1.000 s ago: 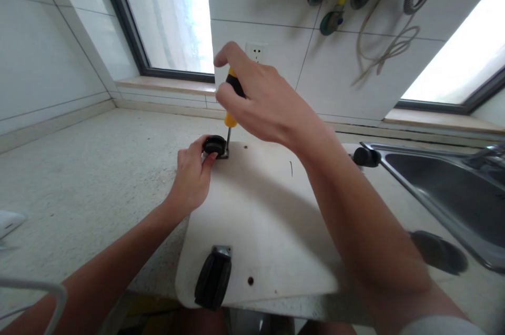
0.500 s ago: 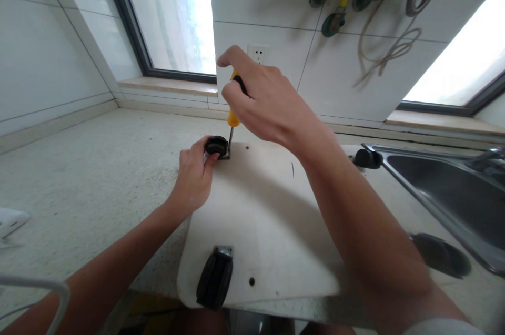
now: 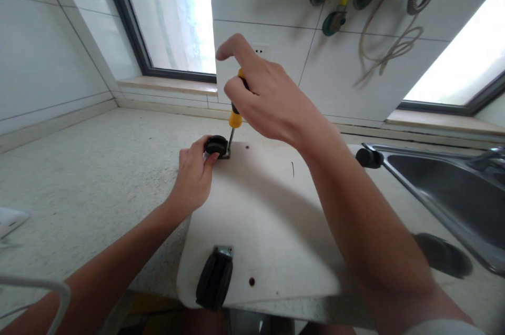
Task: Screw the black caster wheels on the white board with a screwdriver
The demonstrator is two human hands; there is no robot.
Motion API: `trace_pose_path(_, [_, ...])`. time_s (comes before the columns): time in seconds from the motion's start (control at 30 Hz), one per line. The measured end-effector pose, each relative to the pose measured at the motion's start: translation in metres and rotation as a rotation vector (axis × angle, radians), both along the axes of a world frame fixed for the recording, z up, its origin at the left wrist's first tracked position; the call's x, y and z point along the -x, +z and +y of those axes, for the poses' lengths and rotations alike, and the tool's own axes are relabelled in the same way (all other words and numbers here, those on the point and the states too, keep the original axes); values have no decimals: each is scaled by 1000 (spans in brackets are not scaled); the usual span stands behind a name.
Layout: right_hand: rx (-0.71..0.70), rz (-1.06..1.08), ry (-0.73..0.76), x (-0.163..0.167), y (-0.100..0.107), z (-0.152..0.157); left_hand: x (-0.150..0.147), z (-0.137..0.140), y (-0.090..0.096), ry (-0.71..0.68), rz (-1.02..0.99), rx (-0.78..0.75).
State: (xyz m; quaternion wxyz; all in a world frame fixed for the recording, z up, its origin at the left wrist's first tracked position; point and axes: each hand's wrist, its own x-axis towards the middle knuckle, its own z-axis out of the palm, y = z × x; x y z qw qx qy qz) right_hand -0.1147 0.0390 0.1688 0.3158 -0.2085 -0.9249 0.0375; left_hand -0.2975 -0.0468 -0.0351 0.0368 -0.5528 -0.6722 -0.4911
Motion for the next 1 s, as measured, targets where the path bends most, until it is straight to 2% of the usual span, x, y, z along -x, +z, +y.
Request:
trace_pose_path(0.1, [-22, 33, -197, 1, -1, 0, -1, 0, 0, 35, -5, -10])
trace_pose_path(0.13, [-27, 36, -222, 1, -1, 1, -1, -1, 0, 43, -2, -9])
trace_pose_path(0.27, [-6, 5, -40, 1, -1, 1, -3, -1, 0, 34, -10, -12])
trace_pose_path(0.37, [-30, 44, -183, 1, -1, 1, -3, -1, 0, 41, -8, -18])
trace_pose_path(0.4, [-38, 42, -191, 2, -1, 1, -3, -1, 1, 43, -7, -19])
trace_pose_path(0.5, [-48, -4, -68, 3, -2, 2, -3, -1, 2, 25, -12, -18])
trace_pose_path(0.63, [-70, 33, -194, 4, -2, 4, -4, 0, 2, 30, -5, -21])
trace_pose_path(0.77, [-50, 20, -67, 5, -2, 3, -3, 1, 0, 26, -4, -30])
trace_pose_path(0.87, [-55, 33, -209, 5, -2, 1, -1, 1, -2, 35, 20, -38])
trace_pose_path(0.9, [-58, 32, -211, 5, -2, 0, -1, 1, -2, 40, 26, -41])
trace_pose_path(1.0, [-21, 19, -6, 6, -3, 0, 1, 1, -3, 29, 29, -37])
